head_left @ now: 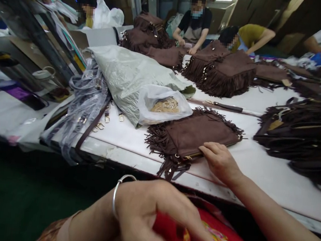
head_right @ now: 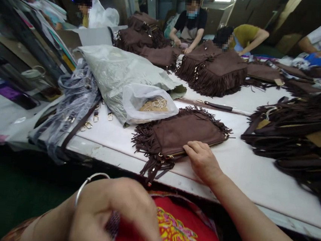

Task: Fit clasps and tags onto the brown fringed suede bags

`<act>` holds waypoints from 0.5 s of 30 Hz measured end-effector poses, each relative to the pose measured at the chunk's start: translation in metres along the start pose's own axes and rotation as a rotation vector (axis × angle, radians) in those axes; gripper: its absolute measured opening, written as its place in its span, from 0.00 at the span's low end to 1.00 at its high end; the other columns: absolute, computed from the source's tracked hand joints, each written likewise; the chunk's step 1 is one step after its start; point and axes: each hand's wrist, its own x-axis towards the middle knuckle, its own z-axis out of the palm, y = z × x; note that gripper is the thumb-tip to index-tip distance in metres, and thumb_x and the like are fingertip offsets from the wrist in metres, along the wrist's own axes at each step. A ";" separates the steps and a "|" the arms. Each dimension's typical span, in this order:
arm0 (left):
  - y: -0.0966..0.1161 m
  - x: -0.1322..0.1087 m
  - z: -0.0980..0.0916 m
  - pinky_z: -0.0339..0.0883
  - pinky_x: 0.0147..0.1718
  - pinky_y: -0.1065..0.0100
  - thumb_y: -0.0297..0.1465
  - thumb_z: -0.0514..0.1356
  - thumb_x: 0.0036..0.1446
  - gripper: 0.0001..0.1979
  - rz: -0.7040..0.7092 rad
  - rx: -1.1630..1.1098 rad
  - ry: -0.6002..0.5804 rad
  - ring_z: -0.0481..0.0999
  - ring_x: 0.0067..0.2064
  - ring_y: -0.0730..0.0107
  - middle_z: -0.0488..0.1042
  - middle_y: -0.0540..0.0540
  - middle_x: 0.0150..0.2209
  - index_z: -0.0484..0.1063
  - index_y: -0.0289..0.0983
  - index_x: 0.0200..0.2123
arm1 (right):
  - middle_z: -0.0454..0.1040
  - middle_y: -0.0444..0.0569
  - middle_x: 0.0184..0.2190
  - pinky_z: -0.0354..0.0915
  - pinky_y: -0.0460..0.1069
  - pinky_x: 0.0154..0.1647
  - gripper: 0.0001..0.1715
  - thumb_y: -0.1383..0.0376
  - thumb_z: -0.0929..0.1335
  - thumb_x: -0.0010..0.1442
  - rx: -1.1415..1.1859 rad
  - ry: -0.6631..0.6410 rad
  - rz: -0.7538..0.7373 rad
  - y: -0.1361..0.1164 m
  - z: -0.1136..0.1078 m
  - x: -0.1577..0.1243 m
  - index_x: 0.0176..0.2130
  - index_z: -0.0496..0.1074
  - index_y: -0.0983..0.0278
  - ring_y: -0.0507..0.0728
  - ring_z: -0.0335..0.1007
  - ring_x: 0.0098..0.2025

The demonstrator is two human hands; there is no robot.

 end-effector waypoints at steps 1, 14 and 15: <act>-0.010 0.007 -0.002 0.74 0.39 0.69 0.44 0.63 0.56 0.23 -0.049 -0.048 0.090 0.81 0.41 0.60 0.81 0.39 0.43 0.76 0.38 0.51 | 0.75 0.59 0.47 0.66 0.56 0.50 0.17 0.74 0.63 0.63 0.003 0.023 0.006 0.006 -0.001 -0.003 0.49 0.74 0.68 0.62 0.69 0.49; -0.084 0.104 0.017 0.67 0.20 0.77 0.32 0.60 0.62 0.11 -0.349 -0.948 0.581 0.78 0.27 0.73 0.78 0.43 0.35 0.67 0.34 0.46 | 0.76 0.55 0.45 0.71 0.57 0.53 0.14 0.69 0.63 0.63 0.102 0.219 0.409 0.031 -0.008 -0.032 0.45 0.75 0.64 0.60 0.73 0.48; -0.086 0.113 0.017 0.66 0.20 0.78 0.33 0.60 0.62 0.09 -0.330 -1.055 0.595 0.76 0.25 0.76 0.77 0.45 0.33 0.69 0.33 0.41 | 0.76 0.55 0.45 0.70 0.58 0.54 0.14 0.69 0.63 0.63 0.103 0.221 0.421 0.031 -0.009 -0.035 0.45 0.75 0.64 0.61 0.73 0.49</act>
